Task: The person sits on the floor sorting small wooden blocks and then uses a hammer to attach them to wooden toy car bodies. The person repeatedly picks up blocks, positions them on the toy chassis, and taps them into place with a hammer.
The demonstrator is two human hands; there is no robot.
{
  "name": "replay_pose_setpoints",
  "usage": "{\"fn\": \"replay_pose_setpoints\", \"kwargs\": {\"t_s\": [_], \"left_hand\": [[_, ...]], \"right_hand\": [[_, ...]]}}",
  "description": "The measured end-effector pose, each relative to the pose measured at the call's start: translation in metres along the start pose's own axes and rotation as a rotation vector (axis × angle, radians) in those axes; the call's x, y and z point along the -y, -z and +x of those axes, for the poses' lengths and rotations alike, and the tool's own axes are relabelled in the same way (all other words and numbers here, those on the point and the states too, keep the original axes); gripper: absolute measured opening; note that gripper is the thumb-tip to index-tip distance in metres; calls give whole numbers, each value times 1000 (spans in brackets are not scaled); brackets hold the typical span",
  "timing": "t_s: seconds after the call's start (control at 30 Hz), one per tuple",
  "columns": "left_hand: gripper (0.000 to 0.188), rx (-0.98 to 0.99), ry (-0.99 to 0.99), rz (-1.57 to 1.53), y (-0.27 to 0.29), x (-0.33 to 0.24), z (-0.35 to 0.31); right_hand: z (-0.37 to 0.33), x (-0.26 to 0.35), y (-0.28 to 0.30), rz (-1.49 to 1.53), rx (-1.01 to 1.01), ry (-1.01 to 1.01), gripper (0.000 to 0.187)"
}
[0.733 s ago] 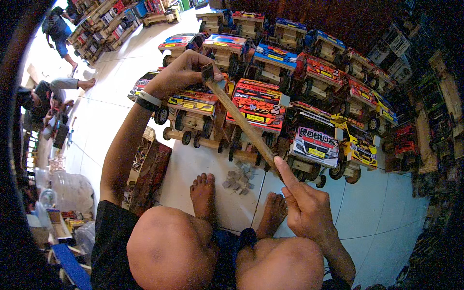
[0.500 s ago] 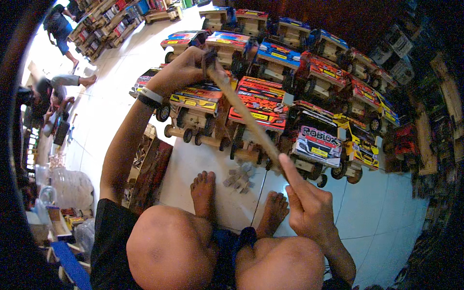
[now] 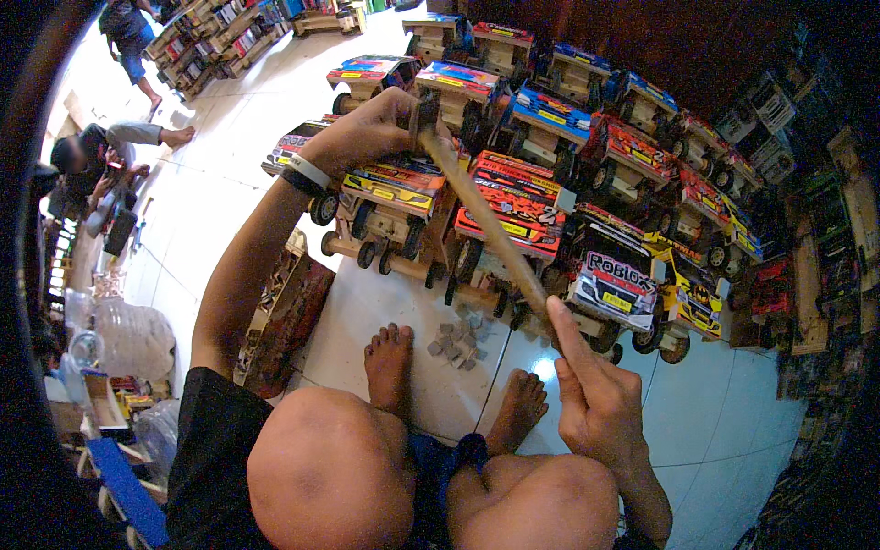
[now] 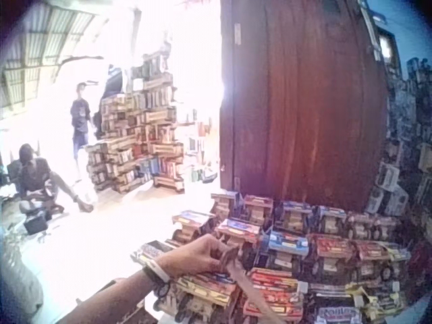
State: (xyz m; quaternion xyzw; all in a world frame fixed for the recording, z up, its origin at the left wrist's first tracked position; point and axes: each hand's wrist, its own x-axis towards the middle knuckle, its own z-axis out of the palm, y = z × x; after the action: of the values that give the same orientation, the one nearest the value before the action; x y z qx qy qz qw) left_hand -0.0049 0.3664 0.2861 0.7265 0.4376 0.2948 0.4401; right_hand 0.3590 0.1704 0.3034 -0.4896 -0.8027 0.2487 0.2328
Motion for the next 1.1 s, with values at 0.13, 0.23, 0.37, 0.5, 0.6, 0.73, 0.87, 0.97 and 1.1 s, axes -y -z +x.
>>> {"fn": "replay_pose_setpoints", "kwargs": {"t_s": [0.13,0.23,0.37,0.5,0.6,0.73,0.87,0.97,1.1], "left_hand": [[22,16,-127,-110,-4,12,9],[24,35,-42,-84,-1,17,10],[25,61,-121,18,1,12,11],[27,-2,-68,-25,-1,5,4],[25,8,23,-7,-3,5,4],[23,35,-115,-53,-1,10,11],[21,45,-114,-2,0,16,14],[16,68,-120,-8,2,21,16],[20,68,-211,-60,1,26,19]], "right_hand": [[-1,1,3,-24,38,-21,68],[-1,5,3,-1,-45,-13,68],[5,9,11,-68,136,-66,66],[8,15,11,-35,-9,-14,63],[8,16,14,-44,-29,-26,61],[12,17,20,-96,82,15,67],[12,21,24,-119,97,-5,67],[13,23,25,-151,149,-7,68],[15,23,26,-106,59,-24,68]]}}
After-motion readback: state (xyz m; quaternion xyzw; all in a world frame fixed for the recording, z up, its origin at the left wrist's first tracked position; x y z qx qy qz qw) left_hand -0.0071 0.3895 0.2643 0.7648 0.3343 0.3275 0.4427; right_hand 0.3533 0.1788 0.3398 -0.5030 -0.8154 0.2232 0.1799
